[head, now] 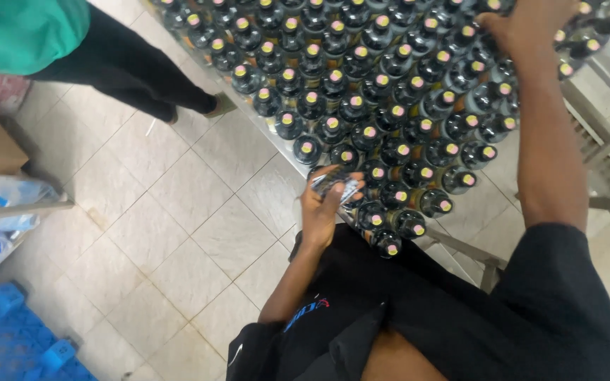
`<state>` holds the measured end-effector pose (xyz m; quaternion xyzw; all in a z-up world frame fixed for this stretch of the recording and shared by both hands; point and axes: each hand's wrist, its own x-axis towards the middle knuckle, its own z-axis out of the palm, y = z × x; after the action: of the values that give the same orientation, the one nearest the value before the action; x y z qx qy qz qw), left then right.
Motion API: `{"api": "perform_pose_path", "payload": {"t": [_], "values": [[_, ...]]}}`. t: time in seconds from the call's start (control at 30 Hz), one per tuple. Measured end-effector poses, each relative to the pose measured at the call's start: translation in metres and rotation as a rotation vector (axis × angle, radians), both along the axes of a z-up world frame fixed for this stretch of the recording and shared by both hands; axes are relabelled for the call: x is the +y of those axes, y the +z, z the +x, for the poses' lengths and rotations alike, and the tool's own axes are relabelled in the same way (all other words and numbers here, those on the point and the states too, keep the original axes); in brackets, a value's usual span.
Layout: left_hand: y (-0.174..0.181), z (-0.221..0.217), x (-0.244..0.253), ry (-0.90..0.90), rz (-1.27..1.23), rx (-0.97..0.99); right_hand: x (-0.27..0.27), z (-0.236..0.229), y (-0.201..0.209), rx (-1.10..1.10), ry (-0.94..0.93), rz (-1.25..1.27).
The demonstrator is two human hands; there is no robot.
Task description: The person stands in a storage area and applies small round stickers to the caps of numerous dark bottles arranged on a metal table. They hold a sheet of stickers in one hand and use the other hand to peel and place them on the bottle tops.
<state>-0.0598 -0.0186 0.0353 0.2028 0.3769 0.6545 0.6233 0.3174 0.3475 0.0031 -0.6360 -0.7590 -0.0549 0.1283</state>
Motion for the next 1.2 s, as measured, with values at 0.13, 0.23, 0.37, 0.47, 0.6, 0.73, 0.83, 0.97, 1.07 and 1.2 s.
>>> {"api": "perform_pose_path", "payload": {"t": [0.13, 0.23, 0.37, 0.47, 0.6, 0.73, 0.83, 0.97, 1.07, 1.2], "values": [[0.005, 0.013, 0.004, -0.027, 0.032, -0.022, -0.116, -0.097, 0.084, 0.333, 0.475, 0.103], [-0.017, 0.03, 0.008, -0.007, 0.069, -0.036, -0.234, -0.154, 0.096, 0.613, 0.532, -0.189], [-0.038, 0.037, 0.005, -0.01, 0.139, 0.166, -0.285, -0.173, 0.055, 0.875, 0.545, -0.298], [-0.005, 0.042, -0.009, 0.01, 0.151, 0.177, -0.291, -0.169, 0.054, 0.959, 0.567, -0.3], [-0.024, 0.035, -0.013, 0.028, 0.168, 0.212, -0.292, -0.167, 0.057, 0.965, 0.559, -0.267], [-0.005, 0.037, -0.021, 0.093, 0.177, 0.052, -0.263, -0.156, 0.06, 0.946, 0.574, -0.198], [0.012, 0.022, -0.03, 0.058, 0.155, -0.018, -0.218, -0.153, 0.086, 0.818, 0.433, -0.16], [0.011, 0.003, -0.044, 0.051, 0.145, 0.019, -0.11, -0.105, 0.052, 0.814, 0.496, 0.051], [0.001, -0.009, -0.054, 0.131, 0.038, 0.076, -0.027, -0.059, 0.008, 0.698, 0.264, 0.098], [-0.015, -0.02, -0.063, 0.21, 0.052, 0.068, 0.027, -0.026, -0.04, 0.372, 0.205, 0.088]]}}
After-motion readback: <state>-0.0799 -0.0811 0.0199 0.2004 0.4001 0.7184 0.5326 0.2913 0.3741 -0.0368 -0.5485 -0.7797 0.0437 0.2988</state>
